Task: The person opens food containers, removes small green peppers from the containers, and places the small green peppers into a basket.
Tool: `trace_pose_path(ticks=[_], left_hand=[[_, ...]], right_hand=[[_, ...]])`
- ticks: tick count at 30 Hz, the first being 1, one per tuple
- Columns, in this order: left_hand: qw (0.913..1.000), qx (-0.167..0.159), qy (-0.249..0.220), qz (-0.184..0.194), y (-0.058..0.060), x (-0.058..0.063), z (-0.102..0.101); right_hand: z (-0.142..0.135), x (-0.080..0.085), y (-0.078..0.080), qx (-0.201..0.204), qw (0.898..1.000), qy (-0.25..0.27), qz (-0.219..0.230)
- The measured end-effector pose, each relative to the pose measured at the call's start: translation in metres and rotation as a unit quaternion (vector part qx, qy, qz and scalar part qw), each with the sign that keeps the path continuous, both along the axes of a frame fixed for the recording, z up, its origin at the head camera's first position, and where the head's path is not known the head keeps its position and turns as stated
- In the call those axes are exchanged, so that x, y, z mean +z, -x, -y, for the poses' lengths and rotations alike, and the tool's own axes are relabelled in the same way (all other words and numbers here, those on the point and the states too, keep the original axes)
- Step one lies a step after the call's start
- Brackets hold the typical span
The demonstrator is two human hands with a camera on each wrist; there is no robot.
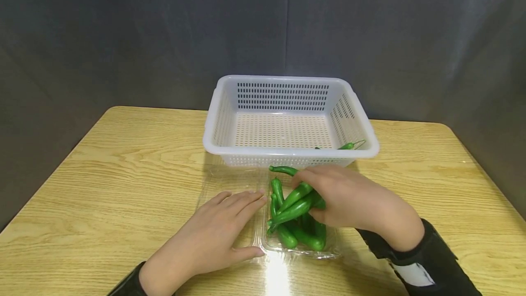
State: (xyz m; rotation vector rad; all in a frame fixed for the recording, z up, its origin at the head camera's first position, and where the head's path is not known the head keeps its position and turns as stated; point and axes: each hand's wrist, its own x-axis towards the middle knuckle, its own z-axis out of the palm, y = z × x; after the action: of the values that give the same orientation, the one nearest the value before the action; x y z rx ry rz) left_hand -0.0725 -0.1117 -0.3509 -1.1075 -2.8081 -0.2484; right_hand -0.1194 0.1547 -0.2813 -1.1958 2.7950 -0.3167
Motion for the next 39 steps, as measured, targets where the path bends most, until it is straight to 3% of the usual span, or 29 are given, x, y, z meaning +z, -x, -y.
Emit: trace_pose_path(ticks=[12,23,31,39], left_hand=[[1.0000,-0.007,-0.004,-0.005,0.001,0.000,0.001],[1.0000,-0.005,-0.006,-0.003,0.001,-0.001,0.000],[1.0000,-0.003,-0.008,0.003,0.001,-0.001,0.000],[1.0000,-0.002,-0.005,0.007,0.000,0.000,0.000]], right_hand=[[-0.002,0.007,0.002,-0.002,0.997,0.053,-0.062],[-0.006,0.007,0.012,0.008,0.985,0.100,-0.137],[-0.008,0.006,0.019,-0.029,0.975,0.112,-0.192],[-0.014,0.003,0.029,-0.074,0.970,0.109,-0.206]])
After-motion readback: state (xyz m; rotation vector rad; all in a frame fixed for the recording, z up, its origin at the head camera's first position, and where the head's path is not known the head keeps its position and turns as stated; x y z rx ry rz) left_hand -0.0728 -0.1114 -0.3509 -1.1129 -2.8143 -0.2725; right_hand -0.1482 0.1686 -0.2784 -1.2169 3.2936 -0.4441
